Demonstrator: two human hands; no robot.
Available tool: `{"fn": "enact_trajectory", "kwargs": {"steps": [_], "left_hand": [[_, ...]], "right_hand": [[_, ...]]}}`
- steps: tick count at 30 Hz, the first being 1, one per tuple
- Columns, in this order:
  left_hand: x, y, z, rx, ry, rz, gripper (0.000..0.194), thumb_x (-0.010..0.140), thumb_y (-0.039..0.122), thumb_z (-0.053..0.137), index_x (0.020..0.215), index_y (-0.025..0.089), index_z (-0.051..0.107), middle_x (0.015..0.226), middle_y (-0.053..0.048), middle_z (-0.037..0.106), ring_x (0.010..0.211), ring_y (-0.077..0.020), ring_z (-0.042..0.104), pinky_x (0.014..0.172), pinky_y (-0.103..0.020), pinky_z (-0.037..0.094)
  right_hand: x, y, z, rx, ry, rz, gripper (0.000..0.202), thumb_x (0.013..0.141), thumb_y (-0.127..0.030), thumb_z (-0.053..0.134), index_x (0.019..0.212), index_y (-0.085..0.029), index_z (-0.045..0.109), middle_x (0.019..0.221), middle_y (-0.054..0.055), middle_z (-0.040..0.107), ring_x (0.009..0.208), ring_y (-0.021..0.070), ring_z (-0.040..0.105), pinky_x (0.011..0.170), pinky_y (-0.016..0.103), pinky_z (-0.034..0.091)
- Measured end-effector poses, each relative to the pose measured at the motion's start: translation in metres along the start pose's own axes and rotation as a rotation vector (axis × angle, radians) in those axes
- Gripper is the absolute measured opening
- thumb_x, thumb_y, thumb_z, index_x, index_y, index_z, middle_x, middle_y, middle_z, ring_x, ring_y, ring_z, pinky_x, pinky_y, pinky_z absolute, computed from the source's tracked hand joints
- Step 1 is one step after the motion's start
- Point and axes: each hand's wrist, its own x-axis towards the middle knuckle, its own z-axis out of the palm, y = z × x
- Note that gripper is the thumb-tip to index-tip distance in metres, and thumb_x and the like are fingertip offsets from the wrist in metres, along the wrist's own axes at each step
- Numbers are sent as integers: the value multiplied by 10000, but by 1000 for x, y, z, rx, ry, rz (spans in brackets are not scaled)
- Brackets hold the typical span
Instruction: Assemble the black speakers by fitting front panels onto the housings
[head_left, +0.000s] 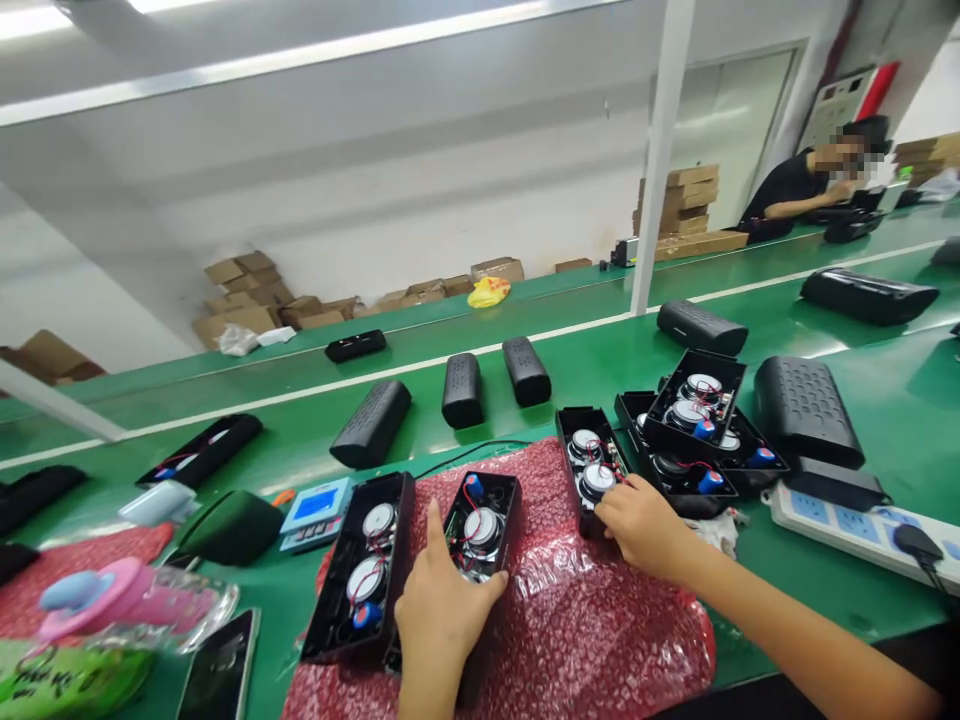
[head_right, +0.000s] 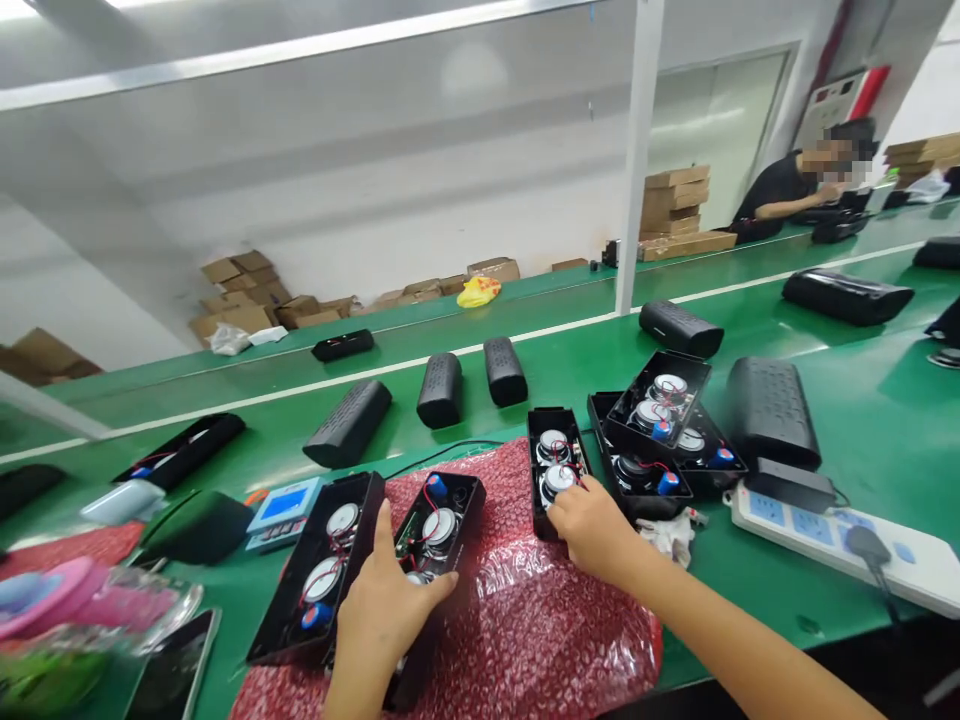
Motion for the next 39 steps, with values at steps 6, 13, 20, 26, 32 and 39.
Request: {"fn": "enact_trajectory", "kwargs": {"steps": [6,13,20,26,32,39], "left_hand": [[-10,-15,17,44,-12,69,978,651,433,687,1467,170,217,1238,-168,549,1115,-322,541,897,-418,422],[-29,-8,35,206,169,271,205,808,265,550,885,166,713,1091,-159,581,982,-320,535,827,-446,446],[-23,-24,26,-62,99,331,227,865,246,489,845,193,709,894,-89,614,836,-229,563,769,-381,479],[26,-53,-4,-77,1,224,326,908,305,376,966,151,658,958,-103,664,915,-235,609,825,-369,450],[71,-39,2,73,-355,292,307,836,354,461,993,176,655,1002,-125,703,921,-286,650,780,-359,450],[69,-39,-1,3,-382,191,195,787,267,510,923,175,615,950,-93,691,889,-239,645,718,-291,431]], "right_hand": [[-48,-76,17,137,257,-274,157,748,-45,463,713,-173,548,632,22,532,583,165,403,651,343,274],[-35,-53,-15,396,88,-506,238,816,-174,470,1028,-165,579,977,119,634,875,209,545,791,349,394],[-3,15,-28,447,-252,-552,358,776,-445,548,1000,-173,609,1034,141,615,938,267,564,891,470,377],[-4,26,8,440,-136,-606,554,857,-680,374,954,-180,593,925,103,620,893,247,553,1017,529,221],[2,10,30,405,123,-726,548,839,-685,409,727,-163,527,720,62,523,719,199,453,725,361,345],[5,3,29,430,279,-769,492,970,-373,205,550,-183,378,554,15,362,566,155,304,595,308,198]]}}
